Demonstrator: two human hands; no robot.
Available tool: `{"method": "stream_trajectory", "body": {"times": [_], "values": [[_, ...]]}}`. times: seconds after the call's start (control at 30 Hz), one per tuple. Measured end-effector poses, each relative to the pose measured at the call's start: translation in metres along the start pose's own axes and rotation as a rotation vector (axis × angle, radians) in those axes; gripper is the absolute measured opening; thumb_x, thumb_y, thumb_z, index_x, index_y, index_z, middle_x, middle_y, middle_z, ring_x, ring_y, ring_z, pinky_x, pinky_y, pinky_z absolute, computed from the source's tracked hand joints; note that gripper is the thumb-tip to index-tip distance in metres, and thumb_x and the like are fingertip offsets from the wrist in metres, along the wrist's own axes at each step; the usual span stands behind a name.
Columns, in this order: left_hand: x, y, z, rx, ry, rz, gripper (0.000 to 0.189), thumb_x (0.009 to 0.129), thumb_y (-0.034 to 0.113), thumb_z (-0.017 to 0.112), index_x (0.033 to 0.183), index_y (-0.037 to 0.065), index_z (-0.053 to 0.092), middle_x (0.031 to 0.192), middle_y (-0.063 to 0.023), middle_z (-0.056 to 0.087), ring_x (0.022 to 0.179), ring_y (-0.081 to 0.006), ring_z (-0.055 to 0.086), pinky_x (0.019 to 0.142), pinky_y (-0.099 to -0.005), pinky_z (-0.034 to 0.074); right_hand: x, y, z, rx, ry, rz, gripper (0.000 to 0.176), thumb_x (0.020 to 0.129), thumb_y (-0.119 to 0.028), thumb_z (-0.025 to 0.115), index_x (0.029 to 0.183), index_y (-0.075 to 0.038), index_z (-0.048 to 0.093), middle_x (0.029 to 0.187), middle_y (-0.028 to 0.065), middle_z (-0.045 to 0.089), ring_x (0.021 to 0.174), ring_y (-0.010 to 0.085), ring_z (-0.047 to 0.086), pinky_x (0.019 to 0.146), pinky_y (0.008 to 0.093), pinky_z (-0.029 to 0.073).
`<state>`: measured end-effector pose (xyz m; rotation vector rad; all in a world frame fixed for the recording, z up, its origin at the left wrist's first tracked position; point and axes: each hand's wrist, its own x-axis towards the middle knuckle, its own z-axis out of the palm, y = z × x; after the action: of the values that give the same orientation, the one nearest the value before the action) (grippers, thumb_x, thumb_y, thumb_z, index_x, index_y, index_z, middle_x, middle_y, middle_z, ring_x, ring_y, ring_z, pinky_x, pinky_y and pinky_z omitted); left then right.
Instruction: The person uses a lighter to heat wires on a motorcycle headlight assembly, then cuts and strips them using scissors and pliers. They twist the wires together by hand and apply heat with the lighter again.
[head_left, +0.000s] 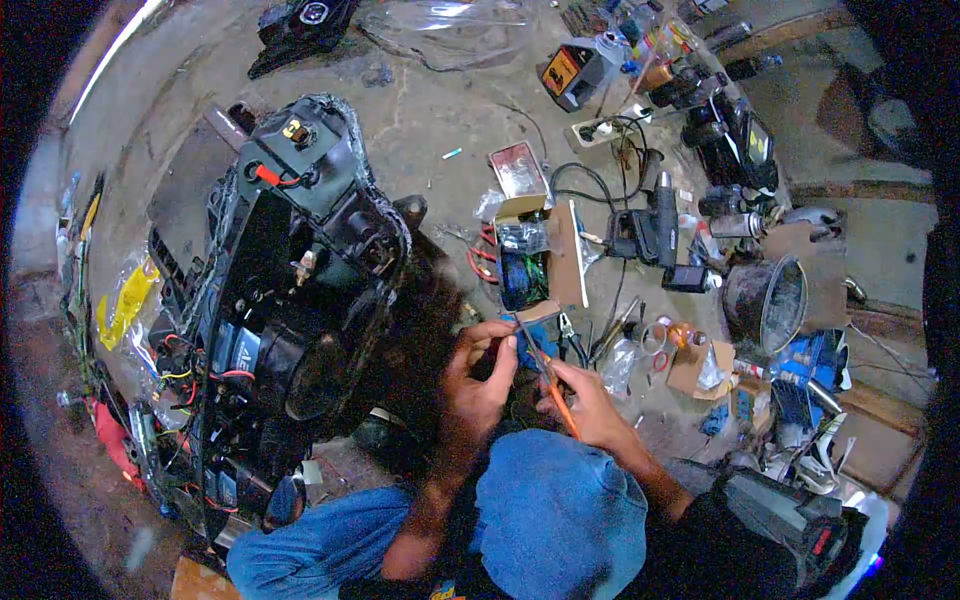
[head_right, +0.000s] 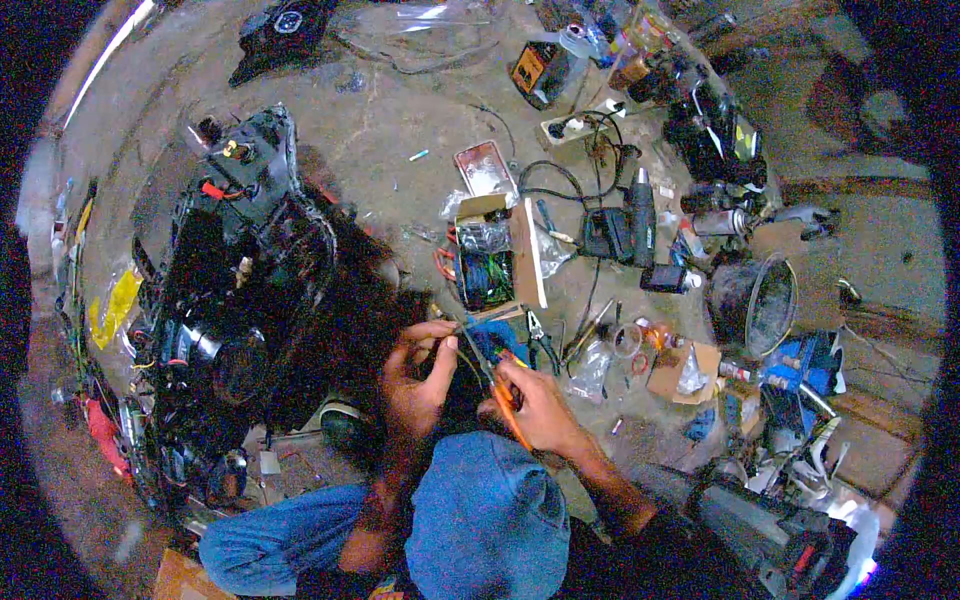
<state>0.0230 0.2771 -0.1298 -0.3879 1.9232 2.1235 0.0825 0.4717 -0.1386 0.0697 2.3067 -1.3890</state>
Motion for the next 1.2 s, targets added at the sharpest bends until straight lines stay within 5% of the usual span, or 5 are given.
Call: {"method": "stream_trajectory", "body": {"times": [0.23,0.43,0.83,1.2], "values": [[0.001,-0.014,0.001,0.075,0.003,0.013,0.011,0.104,0.005,0.073,0.115,0.006,0.072,0.117,-0.007,0.077,0.114,-0.0178,0.071,0.106,-0.0354,0.054,-0.007,0.011,0.009,0.091,0.018,0.145,0.041,0.09,-0.025,0.09,0.094,-0.001,0.057,0.074,0.0121,0.059,0.067,0.0227,0.058,0.063,0.0413,0.049],[0.002,-0.028,0.004,0.175,-0.007,0.062,0.012,0.104,0.008,0.074,0.115,0.006,0.072,0.115,-0.0079,0.078,0.111,-0.0186,0.072,0.103,-0.0362,0.055,-0.012,0.017,0.012,0.128,0.036,0.184,0.035,0.094,-0.024,0.086,0.092,-0.001,0.059,0.076,0.0126,0.065,0.069,0.0229,0.063,0.063,0.0415,0.05],[0.01,-0.052,0.01,0.172,-0.014,0.044,0.013,0.102,0.005,0.074,0.115,0.004,0.072,0.111,-0.0099,0.079,0.108,-0.02,0.075,0.1,-0.0356,0.056,-0.01,0.022,0.014,0.067,0.039,0.191,0.028,0.096,-0.02,0.083,0.102,0.001,0.066,0.089,0.0196,0.075,0.081,0.0333,0.075,0.073,0.045,0.058],[0.013,-0.055,0.012,0.176,-0.04,0.031,0.011,0.103,0.005,0.073,0.114,0.004,0.073,0.114,-0.0124,0.079,0.108,-0.0218,0.075,0.101,-0.0365,0.056,-0.01,0.034,0.015,-0.015,0.037,0.195,0.032,0.097,-0.026,0.083,0.099,-0.001,0.064,0.079,0.0198,0.069,0.074,0.0379,0.072,0.069,0.0471,0.054]]}}
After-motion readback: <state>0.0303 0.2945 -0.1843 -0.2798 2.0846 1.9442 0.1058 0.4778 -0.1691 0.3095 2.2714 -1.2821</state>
